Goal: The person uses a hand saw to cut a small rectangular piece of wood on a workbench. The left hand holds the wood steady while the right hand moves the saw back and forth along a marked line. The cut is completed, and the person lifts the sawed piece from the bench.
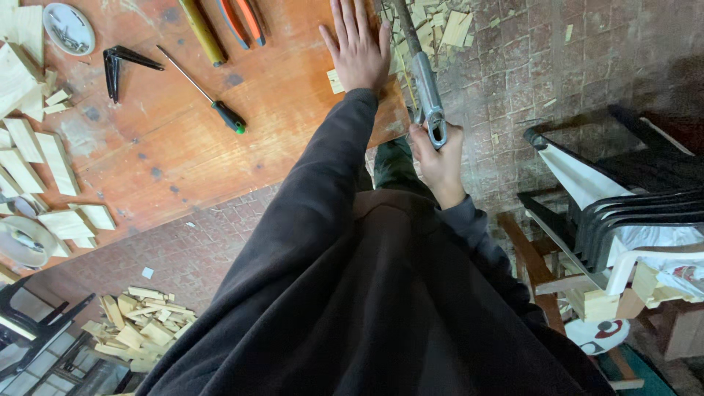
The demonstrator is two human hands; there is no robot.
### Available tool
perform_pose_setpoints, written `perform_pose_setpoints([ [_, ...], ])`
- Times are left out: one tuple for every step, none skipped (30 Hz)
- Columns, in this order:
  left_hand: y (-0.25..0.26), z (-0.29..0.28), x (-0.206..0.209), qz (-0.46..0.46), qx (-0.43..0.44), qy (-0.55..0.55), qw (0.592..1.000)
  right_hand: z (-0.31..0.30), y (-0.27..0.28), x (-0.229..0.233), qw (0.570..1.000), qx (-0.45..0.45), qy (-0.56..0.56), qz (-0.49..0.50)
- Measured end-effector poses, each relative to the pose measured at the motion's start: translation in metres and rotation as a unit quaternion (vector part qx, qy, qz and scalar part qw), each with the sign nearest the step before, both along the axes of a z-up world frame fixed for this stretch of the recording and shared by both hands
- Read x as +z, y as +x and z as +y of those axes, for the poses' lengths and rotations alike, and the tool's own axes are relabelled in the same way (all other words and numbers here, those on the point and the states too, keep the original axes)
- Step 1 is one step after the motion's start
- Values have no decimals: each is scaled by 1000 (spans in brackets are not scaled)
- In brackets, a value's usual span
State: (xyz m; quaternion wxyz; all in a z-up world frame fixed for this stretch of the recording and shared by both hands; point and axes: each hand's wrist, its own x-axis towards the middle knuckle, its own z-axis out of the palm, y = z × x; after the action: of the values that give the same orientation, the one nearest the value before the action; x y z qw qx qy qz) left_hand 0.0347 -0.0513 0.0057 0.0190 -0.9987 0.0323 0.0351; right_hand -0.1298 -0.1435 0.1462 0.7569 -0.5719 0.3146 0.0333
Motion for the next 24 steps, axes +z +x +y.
perform_pose_setpoints([
  [0,0,3,25,-1,18,1000,1,1,5,1000,1,-2,0],
  [-1,0,6,49,-2,37,998,3,3,11,1000,1,-3,1],
  [-2,1,5,50,-1,38,998,2,2,10,1000,1,-2,1],
  [-2,1,5,52,-1,23,998,2,1,9,1000,2,-13,8],
  [0,1,4,52,0,8,999,1,2,8,1000,3,-25,12],
  [1,1,8,51,0,8,999,1,3,8,1000,3,-25,11],
  [0,0,11,57,-1,41,998,0,3,9,999,9,-33,9],
  [0,0,14,64,-3,73,995,-1,3,9,999,15,-41,7],
  [0,-1,12,64,-2,72,995,0,5,12,999,16,-41,7],
  [0,-1,10,55,0,56,997,1,7,14,994,28,-99,27],
  [-1,0,9,47,4,40,998,2,9,16,986,41,-155,47],
  [-1,0,3,47,5,40,998,2,13,22,986,42,-155,48],
  [-1,1,-2,38,3,13,999,3,16,27,984,52,-163,39],
  [-2,2,-7,29,0,-14,999,5,19,33,983,62,-172,31],
  [-2,3,-6,29,2,-13,1000,7,25,39,983,64,-171,30],
  [-2,4,-5,22,-1,-10,1000,8,31,46,981,61,-175,52],
  [-2,2,-4,16,-4,-8,1000,8,37,54,979,57,-181,75],
  [-2,2,2,16,-3,-8,1000,5,39,52,979,58,-181,74],
  [-1,3,7,31,-6,18,999,4,41,50,970,73,-215,83],
  [0,3,12,46,-9,45,998,2,44,48,960,87,-250,91],
  [-2,5,5,45,-8,44,998,1,47,40,960,88,-250,90],
  [-4,7,-3,17,-10,5,1000,0,51,32,958,87,-256,101],
  [-8,9,-11,-9,-13,-34,999,-1,53,23,955,87,-261,114],
  [-9,9,-18,-7,-12,-34,999,1,62,13,954,88,-262,116],
])
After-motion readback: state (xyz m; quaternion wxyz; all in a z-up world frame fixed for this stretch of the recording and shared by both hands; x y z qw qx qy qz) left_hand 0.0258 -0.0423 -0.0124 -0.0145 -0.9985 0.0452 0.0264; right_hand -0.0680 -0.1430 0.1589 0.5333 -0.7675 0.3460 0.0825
